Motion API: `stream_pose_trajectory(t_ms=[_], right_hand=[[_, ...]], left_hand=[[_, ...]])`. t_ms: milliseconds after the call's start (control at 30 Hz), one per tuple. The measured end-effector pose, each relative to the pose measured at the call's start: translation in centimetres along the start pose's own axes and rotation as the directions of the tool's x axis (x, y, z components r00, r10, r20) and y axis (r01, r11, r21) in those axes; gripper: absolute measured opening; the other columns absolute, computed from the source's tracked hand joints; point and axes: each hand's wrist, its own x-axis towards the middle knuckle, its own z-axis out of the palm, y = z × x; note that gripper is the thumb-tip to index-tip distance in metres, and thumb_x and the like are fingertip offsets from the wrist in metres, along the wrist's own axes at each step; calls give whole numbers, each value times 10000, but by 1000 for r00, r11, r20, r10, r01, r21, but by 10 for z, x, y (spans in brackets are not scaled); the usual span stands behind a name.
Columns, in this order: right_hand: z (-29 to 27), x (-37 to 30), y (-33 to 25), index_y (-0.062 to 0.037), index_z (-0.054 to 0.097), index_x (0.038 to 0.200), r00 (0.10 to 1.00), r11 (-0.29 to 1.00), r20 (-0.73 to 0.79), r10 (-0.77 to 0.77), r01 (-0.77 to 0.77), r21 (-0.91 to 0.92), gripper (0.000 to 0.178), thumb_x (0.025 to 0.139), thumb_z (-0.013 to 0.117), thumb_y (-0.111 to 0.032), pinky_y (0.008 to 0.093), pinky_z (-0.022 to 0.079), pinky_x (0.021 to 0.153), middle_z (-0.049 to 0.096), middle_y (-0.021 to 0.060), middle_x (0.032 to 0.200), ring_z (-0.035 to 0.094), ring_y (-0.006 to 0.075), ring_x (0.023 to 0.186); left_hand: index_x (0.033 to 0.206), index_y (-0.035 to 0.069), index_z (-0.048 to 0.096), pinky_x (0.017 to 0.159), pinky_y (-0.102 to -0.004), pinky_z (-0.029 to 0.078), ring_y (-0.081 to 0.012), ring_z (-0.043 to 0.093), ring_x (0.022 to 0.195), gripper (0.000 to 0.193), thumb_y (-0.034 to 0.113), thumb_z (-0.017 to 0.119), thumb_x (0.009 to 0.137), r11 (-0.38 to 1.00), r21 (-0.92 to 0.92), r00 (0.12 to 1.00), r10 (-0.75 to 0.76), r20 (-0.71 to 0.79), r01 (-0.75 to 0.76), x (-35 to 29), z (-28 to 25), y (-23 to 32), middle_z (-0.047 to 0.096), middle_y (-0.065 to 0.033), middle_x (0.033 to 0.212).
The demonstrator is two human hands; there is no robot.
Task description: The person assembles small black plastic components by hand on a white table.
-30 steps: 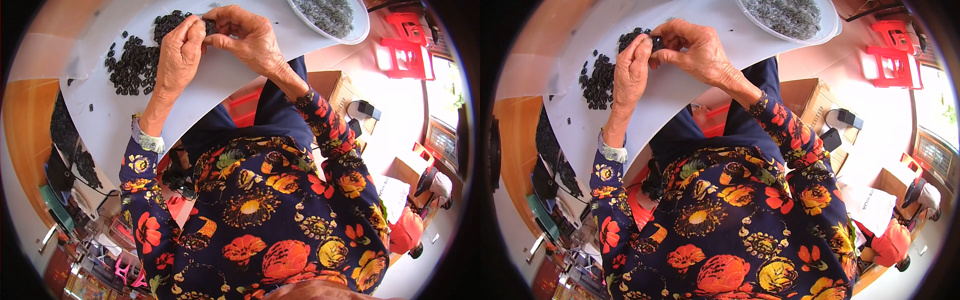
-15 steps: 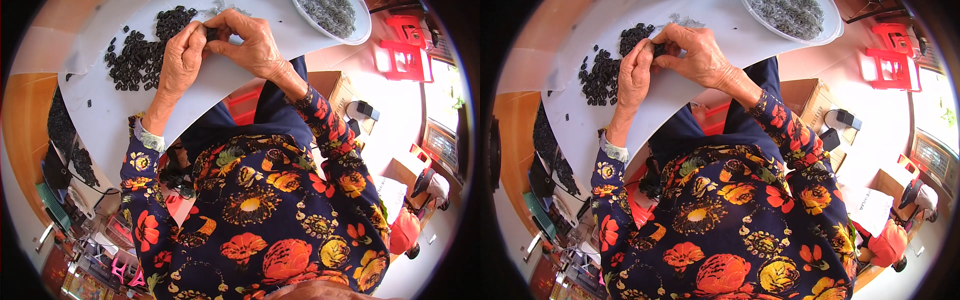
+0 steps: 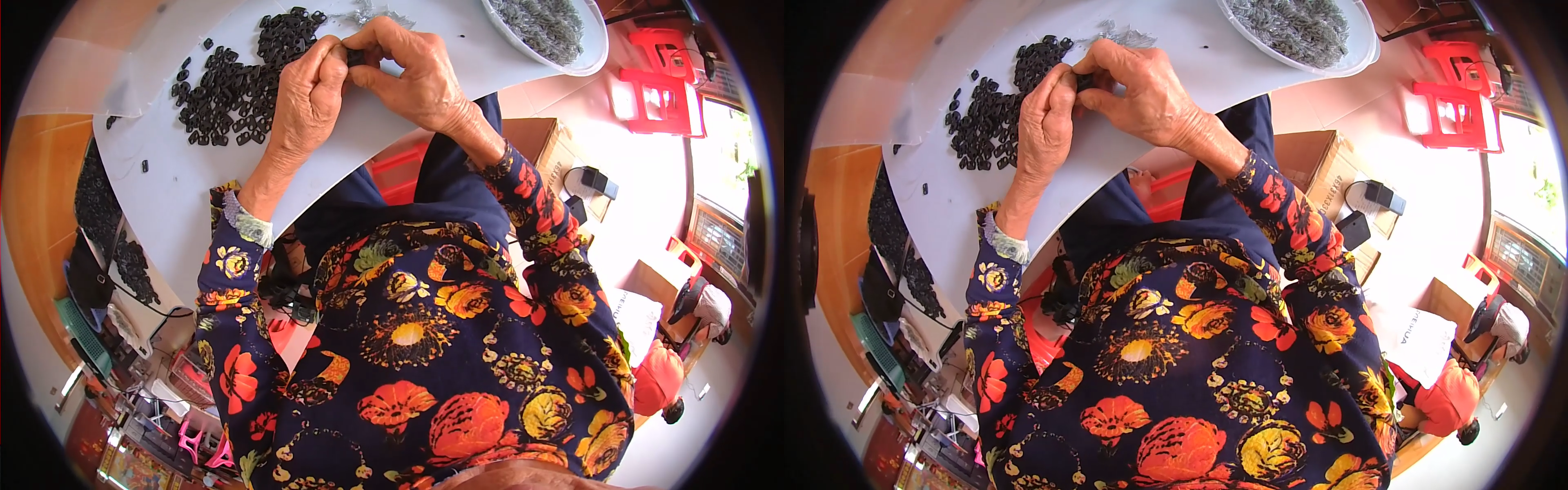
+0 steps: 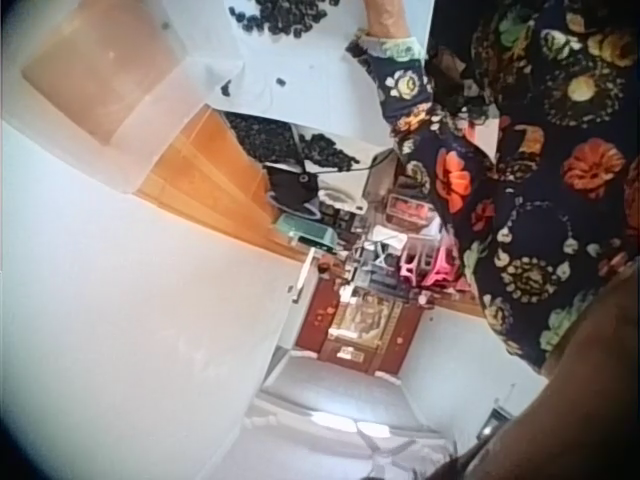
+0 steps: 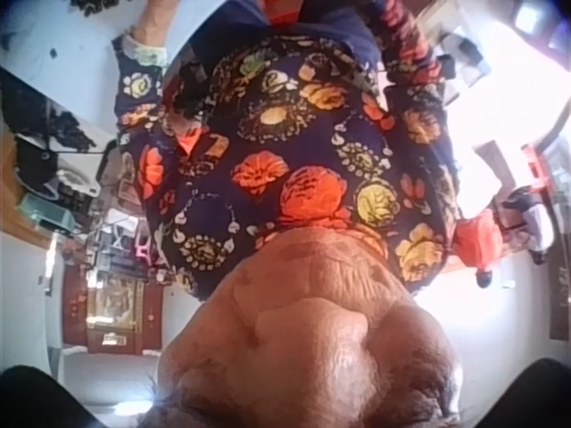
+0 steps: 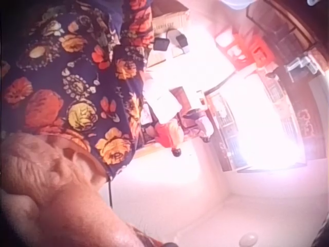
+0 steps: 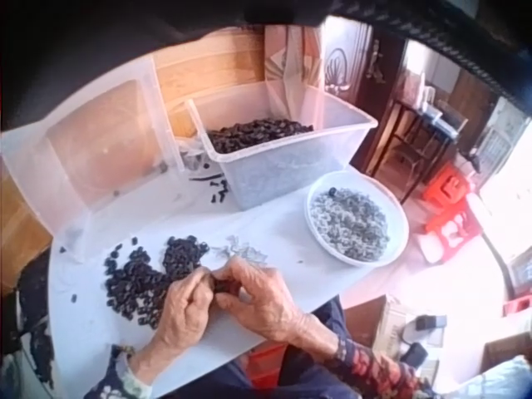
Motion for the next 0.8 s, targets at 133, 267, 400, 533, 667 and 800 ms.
stream_pose_trajectory(t_ms=[133,267,400,533,667,800], right_hand=[[-1,-1,-1,2,610,955,1000,1000,12,24,-24,-7,253,729,723,6,272,502,640,613,61,718,604,141,664],[-1,-1,2,4,608,941,999,999,-14,-42,42,-23,251,726,737,-7,270,504,641,621,64,727,612,146,670],[-4,1,0,-10,586,910,997,997,-28,-74,73,-17,217,741,716,-44,292,520,628,658,95,757,656,198,687],[-5,7,-1,2,592,988,998,989,-47,-46,52,136,253,773,717,-46,275,538,681,672,100,812,671,172,751],[-2,1,1,11,578,1081,982,883,11,189,-175,435,294,816,695,-39,256,527,738,658,82,877,643,133,815],[-6,3,-1,12,552,1142,976,884,105,190,-217,415,270,885,617,-38,234,502,738,628,43,934,585,83,800]], left_hand=[[906,-4,511,521,-252,359,-82,357,588,229,215,471,960,1000,11,1000,16,4,-16,0,0,0,378,-11,638],[885,1,500,516,-250,346,-79,339,589,225,210,470,960,999,-6,999,42,13,-42,1,0,2,366,-4,636],[841,4,477,503,-248,331,-78,322,578,233,200,464,966,998,-25,998,59,4,-58,4,1,8,348,-2,623],[825,4,467,489,-247,324,-79,312,564,227,179,471,970,996,60,997,64,-43,-62,9,-3,15,344,-6,608],[825,2,462,478,-253,330,-83,322,553,207,151,486,968,990,87,991,117,-63,-111,10,1,11,354,-16,596],[823,-1,459,480,-260,345,-85,340,553,201,138,485,966,989,111,992,108,-70,-100,9,0,5,379,-28,597]])
